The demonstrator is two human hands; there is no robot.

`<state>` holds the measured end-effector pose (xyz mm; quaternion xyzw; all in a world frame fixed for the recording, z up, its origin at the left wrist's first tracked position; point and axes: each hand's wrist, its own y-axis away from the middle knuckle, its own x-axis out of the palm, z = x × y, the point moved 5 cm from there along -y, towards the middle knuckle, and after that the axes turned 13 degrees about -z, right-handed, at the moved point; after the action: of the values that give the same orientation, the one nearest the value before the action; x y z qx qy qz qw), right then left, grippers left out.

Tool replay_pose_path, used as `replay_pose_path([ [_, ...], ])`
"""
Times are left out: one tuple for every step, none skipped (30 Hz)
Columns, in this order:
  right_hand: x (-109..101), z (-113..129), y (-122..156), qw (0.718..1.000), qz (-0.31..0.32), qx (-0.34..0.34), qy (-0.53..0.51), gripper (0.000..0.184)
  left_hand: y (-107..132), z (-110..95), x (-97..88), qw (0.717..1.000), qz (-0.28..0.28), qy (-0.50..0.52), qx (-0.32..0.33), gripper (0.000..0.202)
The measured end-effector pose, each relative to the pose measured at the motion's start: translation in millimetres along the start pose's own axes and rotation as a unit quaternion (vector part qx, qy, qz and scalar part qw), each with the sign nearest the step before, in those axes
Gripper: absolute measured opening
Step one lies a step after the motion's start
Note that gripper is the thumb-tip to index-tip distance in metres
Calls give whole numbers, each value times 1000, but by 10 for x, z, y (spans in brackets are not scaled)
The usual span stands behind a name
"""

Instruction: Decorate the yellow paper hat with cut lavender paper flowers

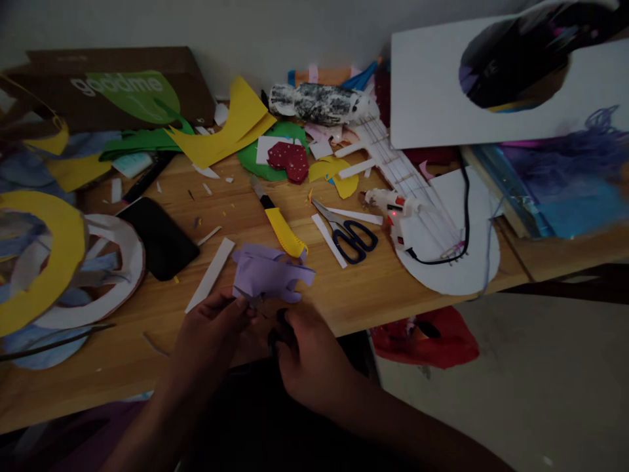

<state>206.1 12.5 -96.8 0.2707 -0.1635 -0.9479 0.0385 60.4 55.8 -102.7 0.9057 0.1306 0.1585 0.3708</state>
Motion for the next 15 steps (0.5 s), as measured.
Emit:
replay_pose_path([
  [3,-5,-5,1000,1,2,-4,12,-1,-10,-6,1000,2,-7,3,20],
  [5,-8,-11,1000,1,1,-6,12,-1,-16,-13,1000,3,-14,5,19],
  [7,-10,-17,1000,1,0,-7,11,-1,-19,-20,1000,4,-19,7,18],
  [9,-10,-21,1000,1,-2,-9,11,0,-19,-27,1000,4,-25,11,17],
  [11,-9,-23,1000,1,-3,-13,11,0,-17,-33,999,5,-31,15,17],
  [14,-8,-24,1000,3,-3,-19,11,2,-14,-38,999,6,-39,21,16],
  [15,-6,-22,1000,4,-3,-25,11,4,-13,-43,998,7,-48,30,16],
  [15,-3,-20,999,4,-4,-31,11,7,-12,-47,997,7,-59,41,16],
  [14,0,-18,999,2,-6,-36,12,10,-12,-51,996,5,-71,52,16],
  [11,4,-16,999,-2,-8,-38,14,15,-13,-56,995,-1,-81,62,15],
  [8,9,-15,999,-7,-12,-38,17,19,-15,-61,994,-7,-88,70,14],
  [5,12,-14,999,-12,-15,-38,19,24,-17,-65,993,-14,-92,77,14],
  [4,15,-14,999,-15,-17,-38,21,28,-19,-66,992,-20,-92,81,13],
  [6,16,-15,999,-16,-17,-38,21,32,-21,-67,992,-24,-92,83,13],
  [8,16,-16,999,-15,-18,-38,20,34,-23,-68,992,-27,-94,82,14],
])
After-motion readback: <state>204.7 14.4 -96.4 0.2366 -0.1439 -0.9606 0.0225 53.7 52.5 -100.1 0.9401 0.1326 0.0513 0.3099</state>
